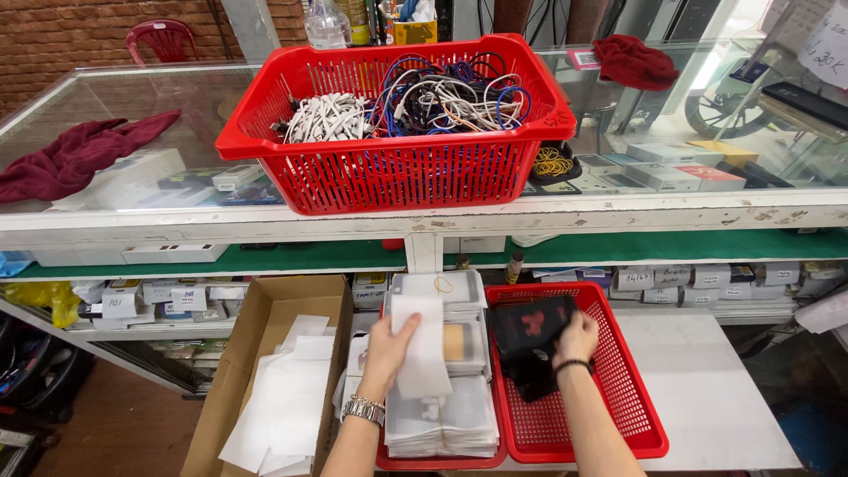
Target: The person wraps phone cases in white paper sleeves and stacks the wrapped cases on the counter. They place some wrapped cases into a cardboard box and set other cases and pouches into a red basket while sorting through the stack.
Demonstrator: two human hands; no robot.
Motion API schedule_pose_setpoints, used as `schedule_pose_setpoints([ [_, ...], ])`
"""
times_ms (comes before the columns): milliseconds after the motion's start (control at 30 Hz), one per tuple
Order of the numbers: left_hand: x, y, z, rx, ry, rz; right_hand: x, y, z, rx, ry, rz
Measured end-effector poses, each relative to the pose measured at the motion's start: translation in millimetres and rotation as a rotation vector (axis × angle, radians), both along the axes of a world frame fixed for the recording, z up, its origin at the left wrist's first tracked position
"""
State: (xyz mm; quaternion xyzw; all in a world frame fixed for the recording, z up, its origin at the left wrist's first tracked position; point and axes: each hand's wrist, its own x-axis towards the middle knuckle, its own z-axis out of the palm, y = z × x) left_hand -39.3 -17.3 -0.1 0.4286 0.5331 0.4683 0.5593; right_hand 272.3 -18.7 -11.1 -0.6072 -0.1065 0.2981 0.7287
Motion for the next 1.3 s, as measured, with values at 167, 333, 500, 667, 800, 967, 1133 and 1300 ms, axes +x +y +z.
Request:
schedule_pose_setpoints([
  [167, -55.4, 4.2, 3.9, 0.063, 0.573, 0.345, 4.1, -34.8, -22.8, -0.173, 0.3, -0.098],
  [333, -138.0, -16.9, -4.9, -0.035, 0.996, 0.47, -0.1, -38.2, -18.9, -0.13, 0.34, 0.073],
  [500, -164.5, -30.5, -12.7, -0.171, 1.327, 0.369, 2.0, -38.9, -21.4, -0.214, 0.375, 0.188],
  [667, -85.0, -4.1, -0.9, 0.46, 1.125, 0.596, 6.3, -38.0, -23.4, -0.246, 0.329, 0.192],
  [800, 37.6, -6.7, 20.6, 0.797, 0.708, 0.112, 7.9, -30.8, -8.9, -0.113, 0.039, 0.207],
  [967, 152.3, -16.1, 34.9, 0.83, 0.753, -0.379, 12.5, -21.3, 17.7, -0.03, -0.137, 0.419],
  [1133, 188.2, -2.9, 10.1, 0.265, 0.454, -0.359, 18.2, -25.2, 23.7, -0.035, -0.081, 0.617],
  [1300, 173.9, 6.9, -13.0, -0.241, -0.322, -0.386, 15.1, -44.2, -9.0, -0.546, -1.56, 0.967],
])
